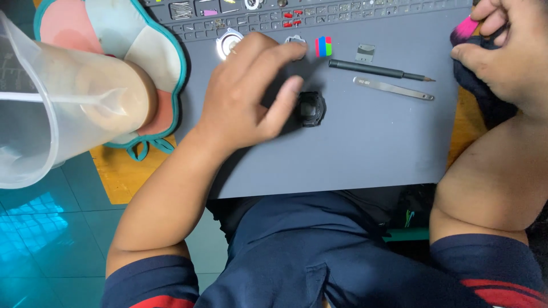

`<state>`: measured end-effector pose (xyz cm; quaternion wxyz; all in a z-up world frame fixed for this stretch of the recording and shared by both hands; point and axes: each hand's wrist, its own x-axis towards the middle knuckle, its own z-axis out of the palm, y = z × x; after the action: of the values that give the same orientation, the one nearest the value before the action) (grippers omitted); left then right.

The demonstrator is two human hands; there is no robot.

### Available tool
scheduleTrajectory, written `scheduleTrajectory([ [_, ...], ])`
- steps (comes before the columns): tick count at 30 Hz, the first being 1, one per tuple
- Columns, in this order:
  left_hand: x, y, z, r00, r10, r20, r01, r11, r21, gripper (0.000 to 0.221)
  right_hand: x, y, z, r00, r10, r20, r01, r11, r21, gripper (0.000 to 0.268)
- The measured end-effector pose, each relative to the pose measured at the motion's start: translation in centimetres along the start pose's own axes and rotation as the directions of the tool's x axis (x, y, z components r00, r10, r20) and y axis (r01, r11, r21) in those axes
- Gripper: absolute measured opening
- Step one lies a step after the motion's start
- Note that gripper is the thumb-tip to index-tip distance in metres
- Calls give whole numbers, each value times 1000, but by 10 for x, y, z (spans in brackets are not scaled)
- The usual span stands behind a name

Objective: The person is cleaning various disassembled watch components using a microfiber cloth on a specialized repair mat.

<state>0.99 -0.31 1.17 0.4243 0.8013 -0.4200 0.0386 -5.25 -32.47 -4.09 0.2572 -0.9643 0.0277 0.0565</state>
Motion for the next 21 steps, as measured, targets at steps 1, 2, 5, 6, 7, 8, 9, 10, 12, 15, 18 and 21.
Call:
scheduleTrajectory([
  [1, 0, -2, -1, 1000, -4, 2, 4, 1000, -3, 20, -1, -1, -1, 1000, 2, 4, -2, 1000, 0, 32],
  [2, 1, -5, -2, 999, -24, -38, 24, 1000, 6, 17, -2, -2, -1, 1000, 10, 10, -11, 1000, 7, 32],
  [5, 2, -9, -3, 997, -50, -52, 50, 999, -3, 16, -4, 9, 3, 1000, -6, -2, 6, 1000, 14, 34],
  [6, 2, -9, -3, 998, -54, -26, 54, 998, -19, 16, -6, 15, 5, 999, -32, -21, 32, 999, 16, 36],
  [7, 2, -9, -2, 998, -55, -26, 54, 998, -19, 16, -7, 15, 4, 999, -33, -20, 33, 999, 16, 36],
  [8, 2, -9, 0, 999, -48, 2, 48, 999, 4, 16, -8, 16, 3, 999, -43, -11, 43, 999, -3, 36],
  [9, 1, -9, 2, 999, -42, 32, 42, 999, 23, 16, -11, 17, 2, 999, -49, 0, 49, 999, -23, 35],
  [10, 1, -9, 2, 998, -44, 33, 43, 999, 20, 16, -11, 24, 5, 999, -47, 3, 47, 999, -23, 35],
  [12, 2, -9, 2, 999, -39, 23, 36, 991, 127, 16, -13, 37, 10, 994, -104, -38, 105, 994, 12, 30],
  [15, 2, -6, 1, 991, -131, 19, 109, 888, 447, 21, -20, 22, 7, 995, -58, -75, 59, 998, 1, 31],
  [18, 2, -3, 5, 978, -210, 10, 173, 829, 532, 27, -16, 29, 4, 971, -223, -82, 211, 969, -127, 34],
  [21, 5, 0, 12, 975, -224, 5, 186, 820, 542, 31, -12, 13, 5, 994, -59, -87, 52, 995, -84, 34],
])
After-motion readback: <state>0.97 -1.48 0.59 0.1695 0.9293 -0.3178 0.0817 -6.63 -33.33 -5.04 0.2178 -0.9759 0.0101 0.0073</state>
